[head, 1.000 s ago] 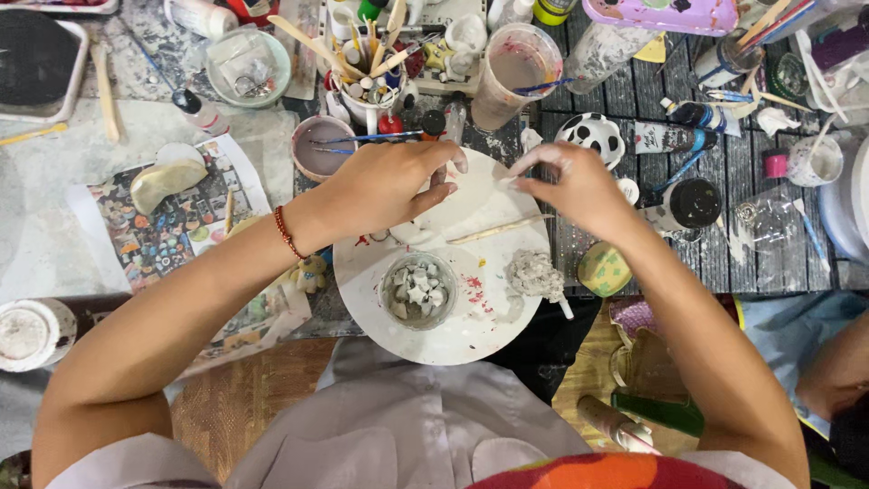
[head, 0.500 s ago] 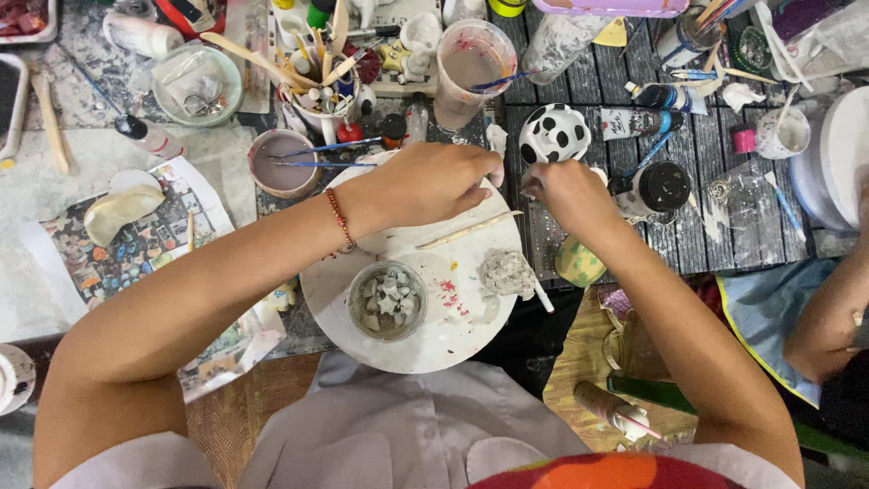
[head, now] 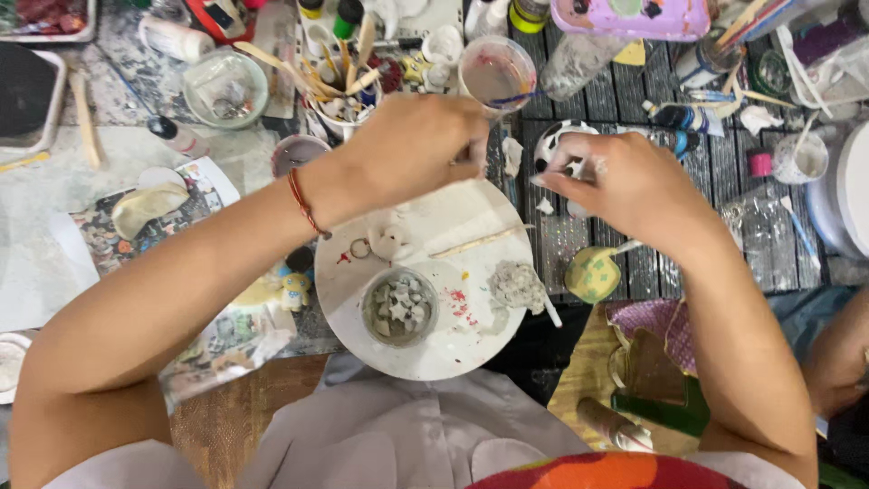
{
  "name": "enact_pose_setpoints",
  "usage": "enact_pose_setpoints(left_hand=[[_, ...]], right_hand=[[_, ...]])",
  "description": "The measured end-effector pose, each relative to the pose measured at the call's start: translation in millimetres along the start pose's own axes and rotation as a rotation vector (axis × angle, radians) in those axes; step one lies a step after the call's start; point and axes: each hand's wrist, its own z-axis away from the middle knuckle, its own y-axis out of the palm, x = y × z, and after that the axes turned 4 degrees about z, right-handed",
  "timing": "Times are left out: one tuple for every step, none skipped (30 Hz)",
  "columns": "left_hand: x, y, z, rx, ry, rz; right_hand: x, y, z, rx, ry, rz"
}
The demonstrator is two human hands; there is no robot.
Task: The person mixes a grey clay-like substance in a small container using a wooden stick. They scrape the sides and bottom to combine the material, then use their hands to knead and shape small pieces of the clay on a white plate.
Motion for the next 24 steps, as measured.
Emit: enact_pose_setpoints(left_hand=[[5.0, -8.5, -2.9, -0.042, -0.004, -0.015], [12.0, -18.4, -5.6, -0.126, 0.026, -0.050], [22.5, -29.9, -7.9, -0.210, 0.056, -0.085], [35.3, -40.5, -10.2, -0.291, 0.088, -0.119], [50.7, -51.1, -14.2, -0.284, 0.044, -0.153], [67.8, -61.0, -19.6, -0.276, 0.001, -0.184], [84.5, -67.9, -24.8, -0.267, -0.042, -0.214], [100.1, -70.6, -29.9, -0.205, -0.086, -0.181], [115.2, -71.7, -35.4, -0.143, -0.129, -0.147], [130.1, -73.2, -41.3, -0.084, -0.168, -0.119], [141.9, -70.3, -45.9, -0.059, -0.211, -0.175], [151.6, -65.3, -50.4, -0.036, -0.256, -0.232], [162.4, -63.4, -54.3, -0.013, -0.301, -0.289], [172.7, -61.2, -54.1, -0.018, -0.321, -0.289], [181.5, -57.6, -52.0, -0.024, -0.341, -0.288], [189.1, -53.3, -48.8, -0.025, -0.364, -0.285], [196.1, -50.0, -47.1, -0.024, -0.371, -0.270], [201.8, -47.3, -45.2, -0.025, -0.379, -0.254], [207.5, -46.6, -44.6, -0.026, -0.388, -0.237], [212.6, -46.3, -44.2, 0.005, -0.410, -0.244], [216.8, -46.4, -44.3, 0.036, -0.432, -0.252], [219.7, -46.7, -44.6, 0.069, -0.448, -0.258], [222.4, -47.9, -45.0, 0.074, -0.464, -0.245], [224.7, -49.5, -46.8, 0.078, -0.477, -0.231]], right_hand=[[11.0, -6.9, -3.0, -0.016, -0.047, -0.046], [19.9, -12.8, -9.9, -0.082, -0.117, 0.001], [26.8, -17.1, -20.5, -0.149, -0.187, 0.048], [30.7, -20.3, -32.8, -0.215, -0.255, 0.094], [30.3, -25.3, -48.9, -0.230, -0.278, 0.132], [26.6, -31.2, -68.1, -0.242, -0.297, 0.171], [22.7, -35.4, -92.5, -0.309, -0.321, 0.202], [19.0, -37.1, -120.0, -0.373, -0.346, 0.236], [16.7, -34.7, -150.9, -0.404, -0.376, 0.163], [16.1, -31.2, -186.6, -0.441, -0.406, 0.092], [16.5, -23.4, -222.5, -0.433, -0.398, 0.149], [16.8, -11.2, -256.9, -0.427, -0.391, 0.206], [18.1, 4.1, -290.2, -0.359, -0.328, 0.248], [18.0, 22.4, -318.8, -0.285, -0.267, 0.288], [13.9, 38.1, -343.2, -0.234, -0.349, 0.240], [10.2, 55.3, -364.1, -0.178, -0.431, 0.187], [8.6, 73.1, -381.9, -0.123, -0.483, 0.242], [8.0, 86.8, -397.7, -0.066, -0.535, 0.299], [7.4, 96.5, -412.0, -0.020, -0.553, 0.345], [8.5, 107.7, -422.4, 0.026, -0.569, 0.385], [10.3, 116.2, -430.4, 0.072, -0.584, 0.425], [11.6, 122.2, -434.4, 0.095, -0.556, 0.403], [14.1, 126.1, -435.6, 0.119, -0.528, 0.381], [14.8, 128.7, -435.4, 0.143, -0.497, 0.360]])
